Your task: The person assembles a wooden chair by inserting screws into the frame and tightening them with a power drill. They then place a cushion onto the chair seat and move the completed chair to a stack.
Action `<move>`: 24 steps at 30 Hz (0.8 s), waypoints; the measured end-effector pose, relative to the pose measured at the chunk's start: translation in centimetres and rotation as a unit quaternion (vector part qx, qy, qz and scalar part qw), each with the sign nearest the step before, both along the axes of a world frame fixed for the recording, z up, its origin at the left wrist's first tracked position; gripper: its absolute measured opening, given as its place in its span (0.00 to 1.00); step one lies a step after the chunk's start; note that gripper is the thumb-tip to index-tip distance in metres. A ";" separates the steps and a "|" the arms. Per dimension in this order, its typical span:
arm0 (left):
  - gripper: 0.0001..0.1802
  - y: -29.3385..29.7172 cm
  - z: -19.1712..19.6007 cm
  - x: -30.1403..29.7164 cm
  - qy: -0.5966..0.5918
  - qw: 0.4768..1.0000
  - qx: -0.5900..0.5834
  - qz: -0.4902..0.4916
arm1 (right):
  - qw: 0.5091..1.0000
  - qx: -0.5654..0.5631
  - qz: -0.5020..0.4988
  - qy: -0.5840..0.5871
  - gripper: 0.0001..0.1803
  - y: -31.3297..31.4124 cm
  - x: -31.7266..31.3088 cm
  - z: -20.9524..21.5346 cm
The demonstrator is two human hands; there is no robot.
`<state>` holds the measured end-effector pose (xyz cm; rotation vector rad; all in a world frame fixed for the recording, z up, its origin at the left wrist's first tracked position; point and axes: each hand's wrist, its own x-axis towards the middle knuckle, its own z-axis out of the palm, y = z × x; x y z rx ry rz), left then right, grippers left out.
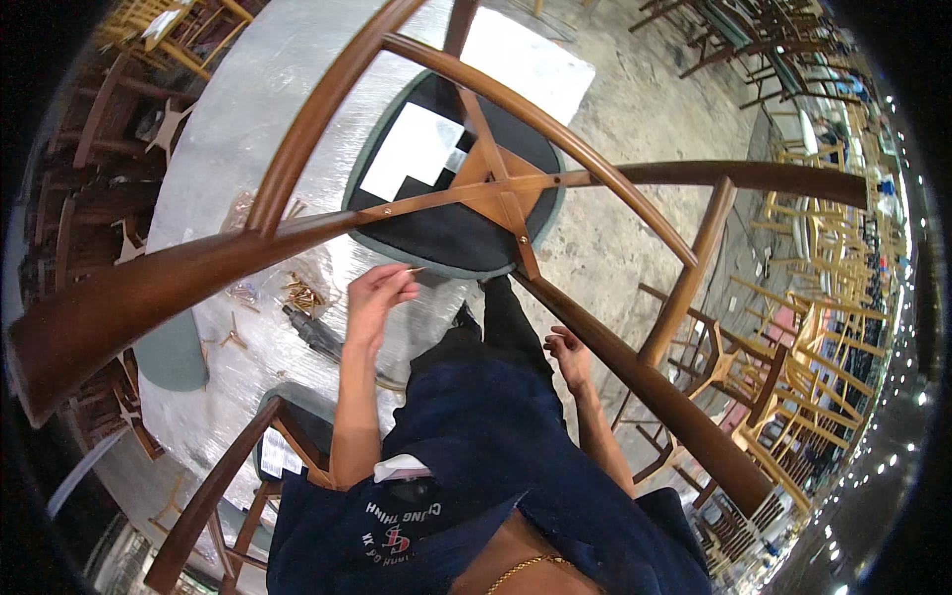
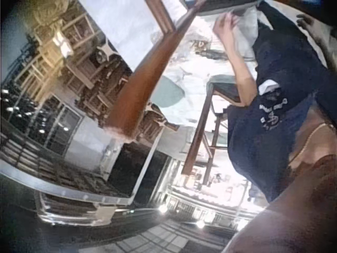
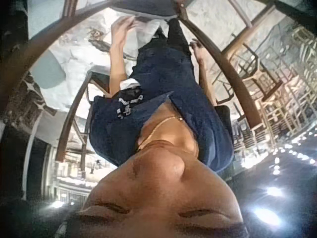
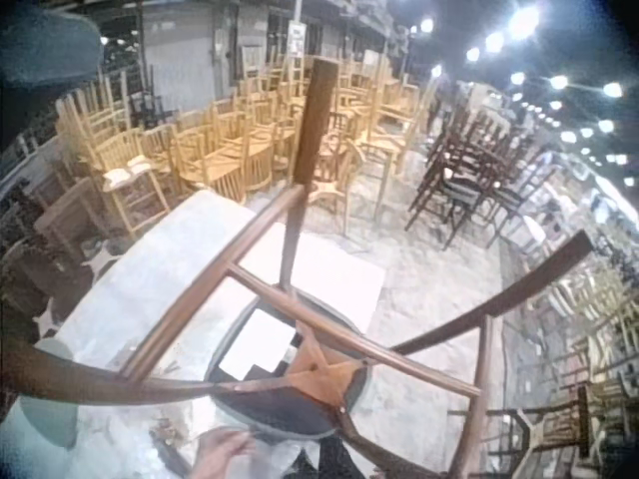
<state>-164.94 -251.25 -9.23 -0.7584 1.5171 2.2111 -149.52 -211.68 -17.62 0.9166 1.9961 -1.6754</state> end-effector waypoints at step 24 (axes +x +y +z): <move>0.11 20.5 -1.8 -21.1 0.122 0.969 -0.036 -0.211 | 0.951 -0.205 -0.233 -0.015 0.21 3.0 -5.0 5.4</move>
